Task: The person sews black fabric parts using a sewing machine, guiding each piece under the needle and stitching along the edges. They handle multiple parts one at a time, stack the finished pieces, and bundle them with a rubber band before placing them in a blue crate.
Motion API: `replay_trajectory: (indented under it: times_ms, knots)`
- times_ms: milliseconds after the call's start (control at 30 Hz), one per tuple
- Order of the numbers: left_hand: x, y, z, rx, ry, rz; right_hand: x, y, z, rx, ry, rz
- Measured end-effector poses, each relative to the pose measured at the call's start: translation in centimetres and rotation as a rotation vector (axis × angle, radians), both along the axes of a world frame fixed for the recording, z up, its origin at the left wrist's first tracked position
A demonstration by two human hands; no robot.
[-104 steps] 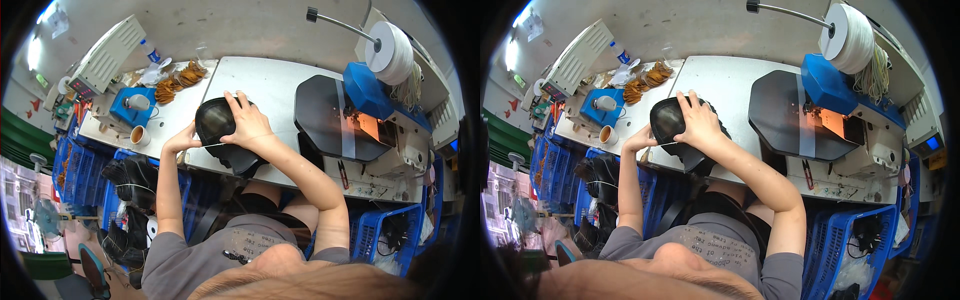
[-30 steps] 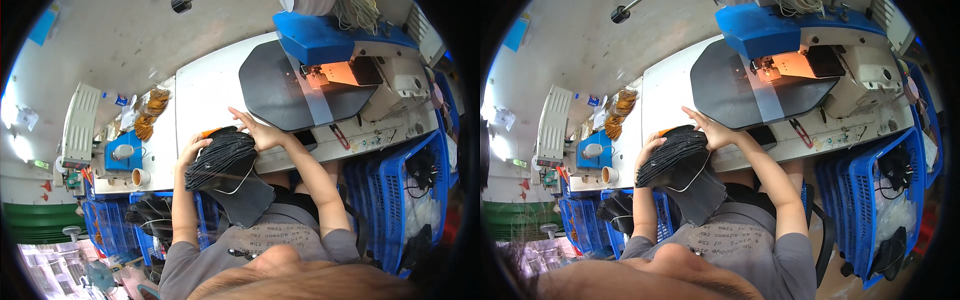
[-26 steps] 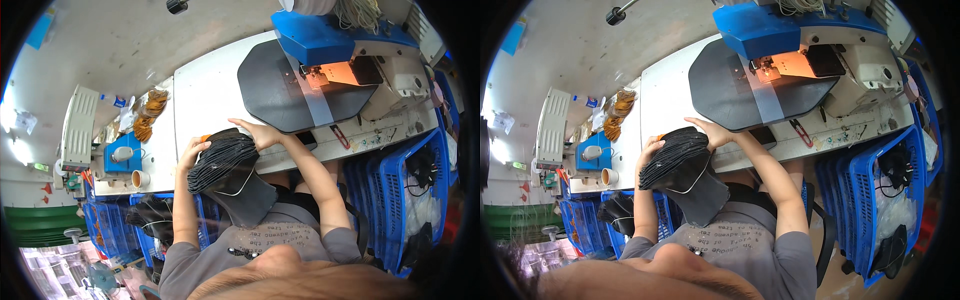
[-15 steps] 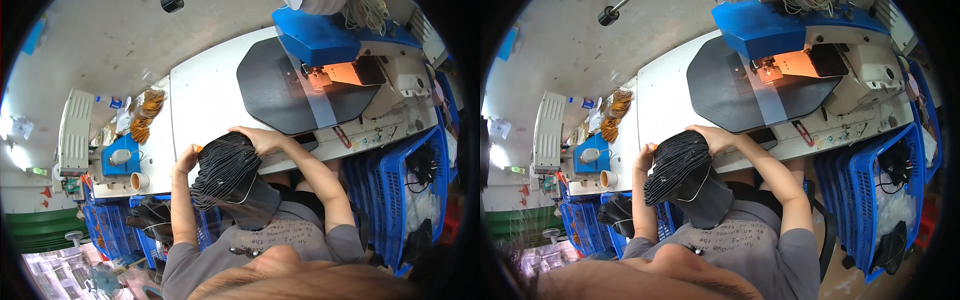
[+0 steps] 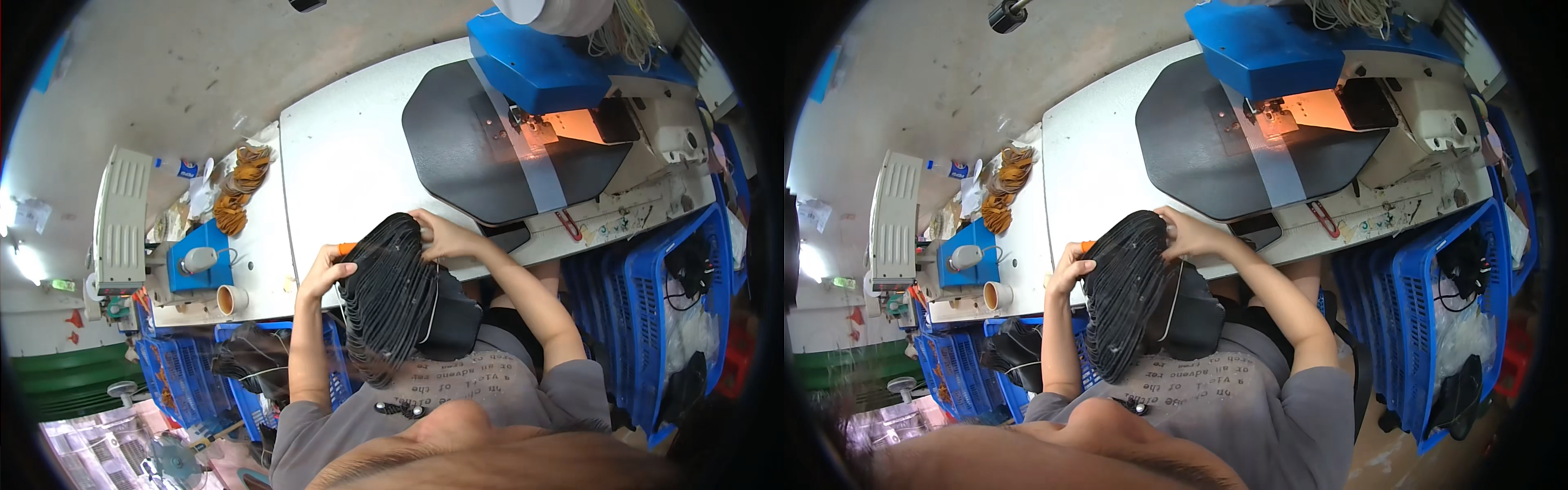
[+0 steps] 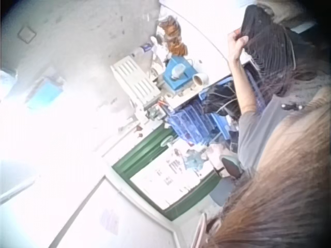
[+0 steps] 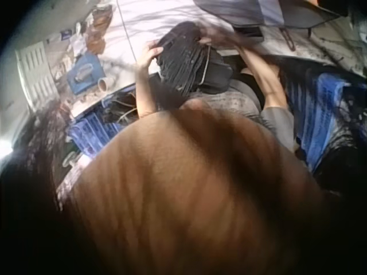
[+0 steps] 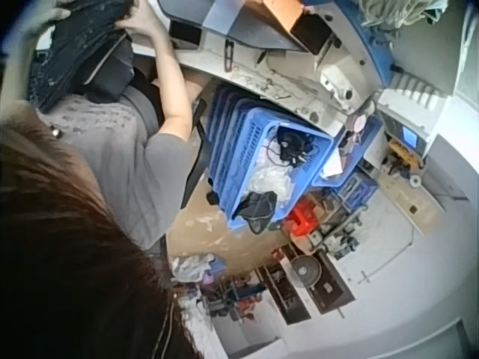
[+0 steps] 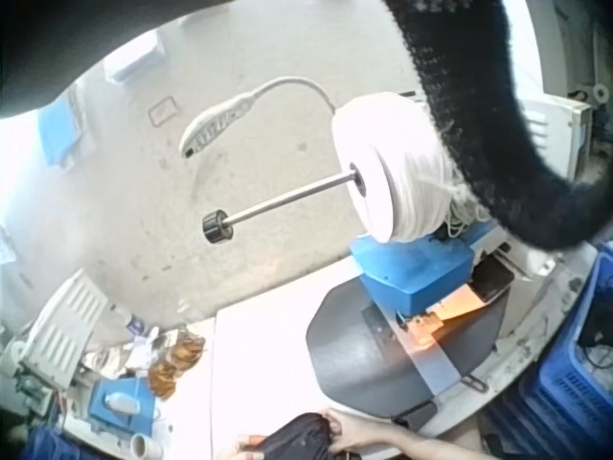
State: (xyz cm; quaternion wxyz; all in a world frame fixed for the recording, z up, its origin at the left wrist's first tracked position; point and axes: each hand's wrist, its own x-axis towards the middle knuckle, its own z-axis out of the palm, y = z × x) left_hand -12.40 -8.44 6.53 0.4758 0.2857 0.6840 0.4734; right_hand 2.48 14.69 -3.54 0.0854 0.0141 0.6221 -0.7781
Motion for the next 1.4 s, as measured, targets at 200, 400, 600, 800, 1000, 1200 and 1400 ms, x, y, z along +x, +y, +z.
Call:
replay_trajectory:
  times_ms: [200,400,600,800,1000,1200,1400]
  knots:
    - [2.0,-1.2,-2.2,0.076,0.212,0.187,5.3,-5.0,-0.9,-0.101,-0.088,-0.45]
    - [5.0,-4.4,-4.7,0.161,0.21,0.318,11.1,-2.6,4.5,0.052,0.056,-0.059]
    - [7.5,-4.8,-9.8,0.532,-0.26,0.732,9.2,-6.3,8.9,0.694,0.118,-0.166]
    - [3.8,-1.3,-5.0,0.512,-0.189,0.889,4.7,-5.2,10.4,0.63,0.031,-0.196]
    - [-1.8,0.3,-7.5,0.486,0.16,0.856,0.7,-3.8,7.3,0.661,0.065,-0.332]
    - [-1.3,0.1,-9.6,0.551,0.175,0.673,2.6,-4.3,7.9,0.946,0.045,-0.339]
    - [-3.6,-1.2,-15.2,0.691,0.037,0.732,0.2,-6.4,9.7,0.711,0.117,-0.461]
